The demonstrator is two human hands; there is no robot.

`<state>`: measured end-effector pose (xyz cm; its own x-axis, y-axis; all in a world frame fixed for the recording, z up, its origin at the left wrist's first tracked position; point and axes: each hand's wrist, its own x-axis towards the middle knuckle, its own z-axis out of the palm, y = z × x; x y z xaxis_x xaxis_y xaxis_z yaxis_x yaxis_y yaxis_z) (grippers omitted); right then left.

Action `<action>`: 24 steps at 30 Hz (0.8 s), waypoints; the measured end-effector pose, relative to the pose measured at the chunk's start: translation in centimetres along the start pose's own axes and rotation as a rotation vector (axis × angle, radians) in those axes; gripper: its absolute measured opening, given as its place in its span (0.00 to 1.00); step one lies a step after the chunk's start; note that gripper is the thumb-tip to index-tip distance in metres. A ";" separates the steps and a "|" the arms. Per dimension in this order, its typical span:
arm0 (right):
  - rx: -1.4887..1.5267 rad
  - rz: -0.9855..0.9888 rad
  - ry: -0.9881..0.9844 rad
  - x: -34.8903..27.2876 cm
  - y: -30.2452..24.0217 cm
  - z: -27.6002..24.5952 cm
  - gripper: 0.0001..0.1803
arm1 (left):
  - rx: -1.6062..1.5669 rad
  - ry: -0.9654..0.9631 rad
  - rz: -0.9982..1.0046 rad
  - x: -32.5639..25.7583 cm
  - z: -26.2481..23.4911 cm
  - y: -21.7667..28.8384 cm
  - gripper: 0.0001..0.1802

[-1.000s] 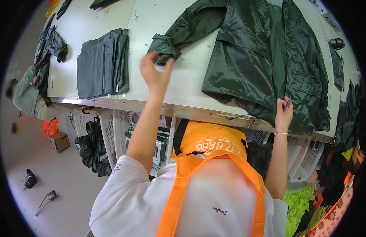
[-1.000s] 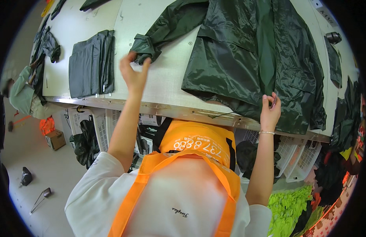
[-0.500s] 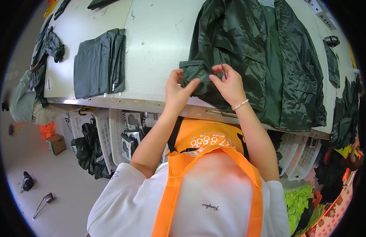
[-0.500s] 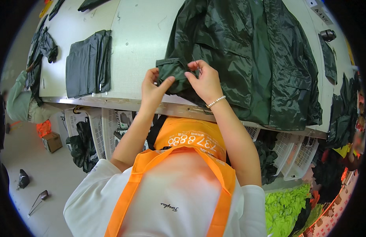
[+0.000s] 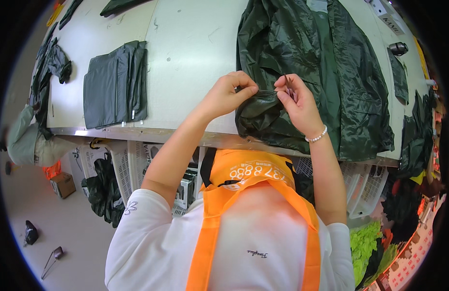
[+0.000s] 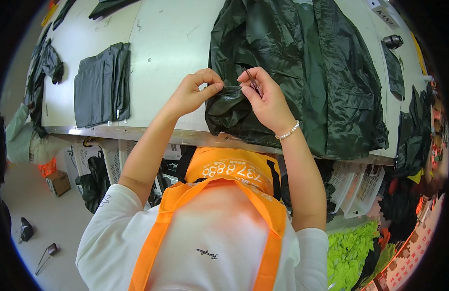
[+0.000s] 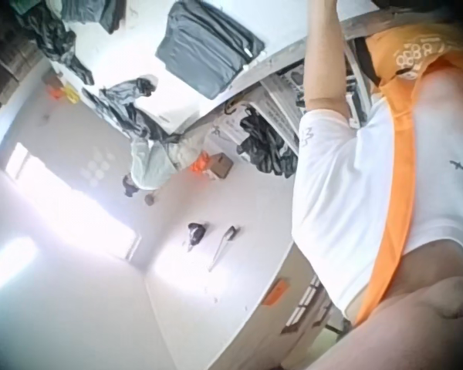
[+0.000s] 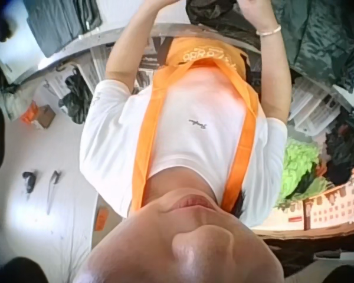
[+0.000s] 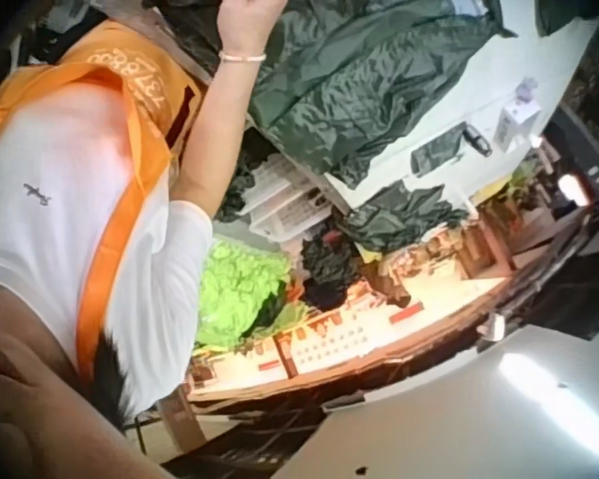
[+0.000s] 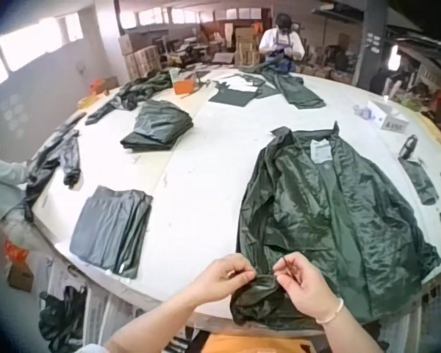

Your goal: The person folds a dark green jacket on a white table, aligns edges, and smooths the fabric. The person then uses scissors to trim excess material from the jacket and continues folding it into a compact shape.

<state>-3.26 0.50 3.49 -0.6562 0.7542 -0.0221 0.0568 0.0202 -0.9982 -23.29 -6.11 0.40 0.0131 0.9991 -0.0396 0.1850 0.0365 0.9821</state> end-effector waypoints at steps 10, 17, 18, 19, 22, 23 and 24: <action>-0.432 -0.189 0.180 0.5 0.0 1.4 0.11 | -0.207 -0.071 -0.265 0.8 0.1 0.5 0.12; -0.496 -0.204 0.288 1.1 1.1 2.9 0.09 | -0.160 0.034 -0.208 1.4 0.6 0.2 0.09; -0.509 -0.227 0.307 1.3 1.5 3.0 0.09 | -0.224 0.047 -0.242 1.4 0.7 0.0 0.10; -0.521 -0.250 0.325 1.4 1.9 3.1 0.09 | -0.289 0.061 -0.277 1.6 0.7 -0.4 0.10; -0.536 -0.282 0.364 1.8 2.6 3.5 0.10 | -0.532 0.055 -0.357 1.8 0.9 -1.3 0.11; -0.565 -0.320 0.368 1.9 2.9 3.5 0.13 | -0.623 0.046 -0.378 1.8 1.0 -1.4 0.11; -0.594 -0.358 0.371 1.9 3.1 3.4 0.15 | -0.670 0.042 -0.431 1.8 1.0 -1.5 0.11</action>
<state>-6.91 -0.24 0.14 -0.4225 0.8031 0.4201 0.3509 0.5723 -0.7412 -22.52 -4.38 -1.30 0.0352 0.8939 -0.4469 -0.4654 0.4104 0.7842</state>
